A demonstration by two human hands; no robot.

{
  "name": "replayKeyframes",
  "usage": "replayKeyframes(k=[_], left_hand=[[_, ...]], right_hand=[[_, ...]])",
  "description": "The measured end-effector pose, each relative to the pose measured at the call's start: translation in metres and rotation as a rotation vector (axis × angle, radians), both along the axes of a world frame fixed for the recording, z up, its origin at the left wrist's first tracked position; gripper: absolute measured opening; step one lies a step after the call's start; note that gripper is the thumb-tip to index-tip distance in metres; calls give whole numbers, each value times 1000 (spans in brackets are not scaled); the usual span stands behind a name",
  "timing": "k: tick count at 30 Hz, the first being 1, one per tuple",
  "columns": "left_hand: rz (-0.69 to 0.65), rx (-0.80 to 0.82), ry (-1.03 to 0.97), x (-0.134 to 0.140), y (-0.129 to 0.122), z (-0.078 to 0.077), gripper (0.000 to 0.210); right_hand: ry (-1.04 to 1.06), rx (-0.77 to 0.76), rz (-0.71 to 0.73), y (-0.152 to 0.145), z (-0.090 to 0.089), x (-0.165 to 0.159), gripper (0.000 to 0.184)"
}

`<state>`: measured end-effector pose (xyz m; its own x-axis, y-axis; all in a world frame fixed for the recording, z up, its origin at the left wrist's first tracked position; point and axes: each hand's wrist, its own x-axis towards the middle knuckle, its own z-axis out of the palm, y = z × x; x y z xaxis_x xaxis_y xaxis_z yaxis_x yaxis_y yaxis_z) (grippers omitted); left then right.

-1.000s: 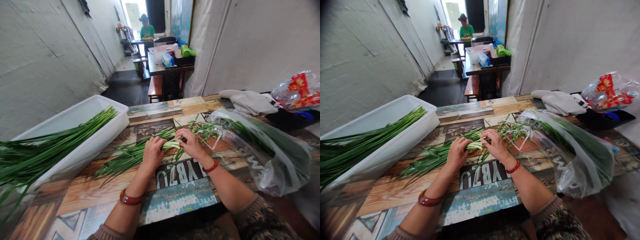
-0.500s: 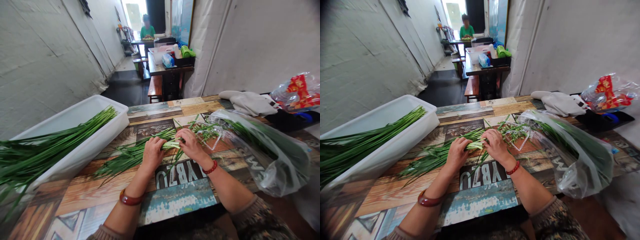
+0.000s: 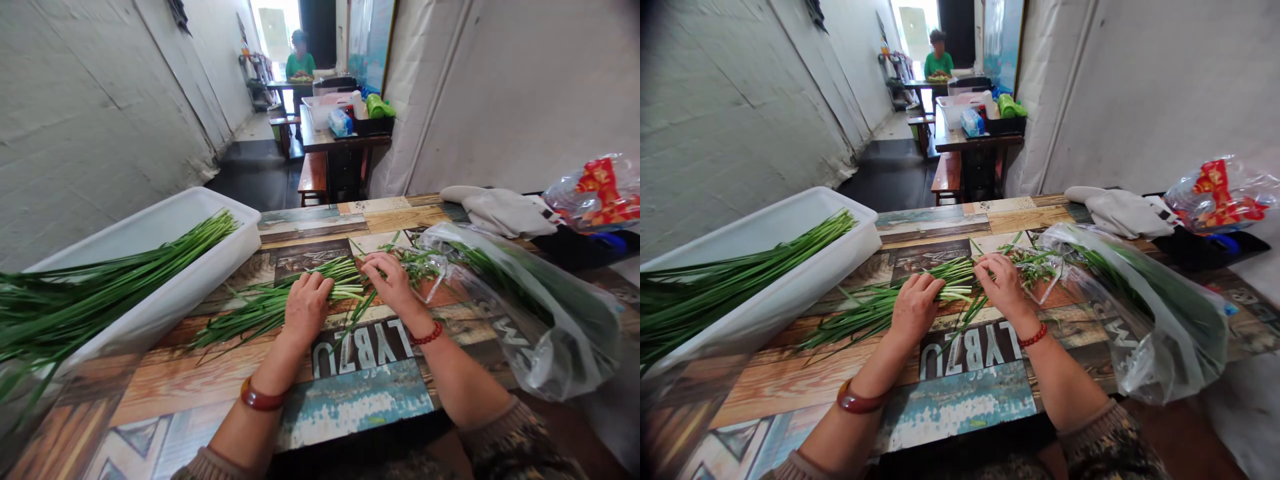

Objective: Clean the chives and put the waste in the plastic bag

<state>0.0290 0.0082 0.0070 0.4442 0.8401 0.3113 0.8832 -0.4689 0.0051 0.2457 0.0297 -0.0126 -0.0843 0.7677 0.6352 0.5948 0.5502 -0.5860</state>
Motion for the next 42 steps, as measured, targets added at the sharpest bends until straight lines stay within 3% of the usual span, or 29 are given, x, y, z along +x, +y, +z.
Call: replayKeyframes(k=[3,8,15,20,25,28,35,40,42], left_hand=[[0,27,30,1,-1,1,21],[-6,44,20,3,-3,0,15],[-21,47,30,3,-4,1,12],[-27,66,43,4,-4,1,14],[-53,56,30,5,-5,1,15],[-68,28,29,6,-5,1,17],[-60,-67,-32,6,-3,1,19],[-34,-87,-28,3,-1,0,23],[-28,-90,-35,2,0,-1,25]], right_hand=[[-50,-62,70,-4,0,-8,11],[31,-134,140,-7,-2,-18,13],[293,-280,33,-5,-7,-15,20],[185,-133,20,-4,2,-5,32],[29,-171,152,-5,2,-10,8],[4,-189,180,-6,-1,-15,11],[256,-278,187,-10,-4,-28,15],[548,-393,44,-5,-8,-19,22],[551,-372,-2,-4,-6,-12,28]])
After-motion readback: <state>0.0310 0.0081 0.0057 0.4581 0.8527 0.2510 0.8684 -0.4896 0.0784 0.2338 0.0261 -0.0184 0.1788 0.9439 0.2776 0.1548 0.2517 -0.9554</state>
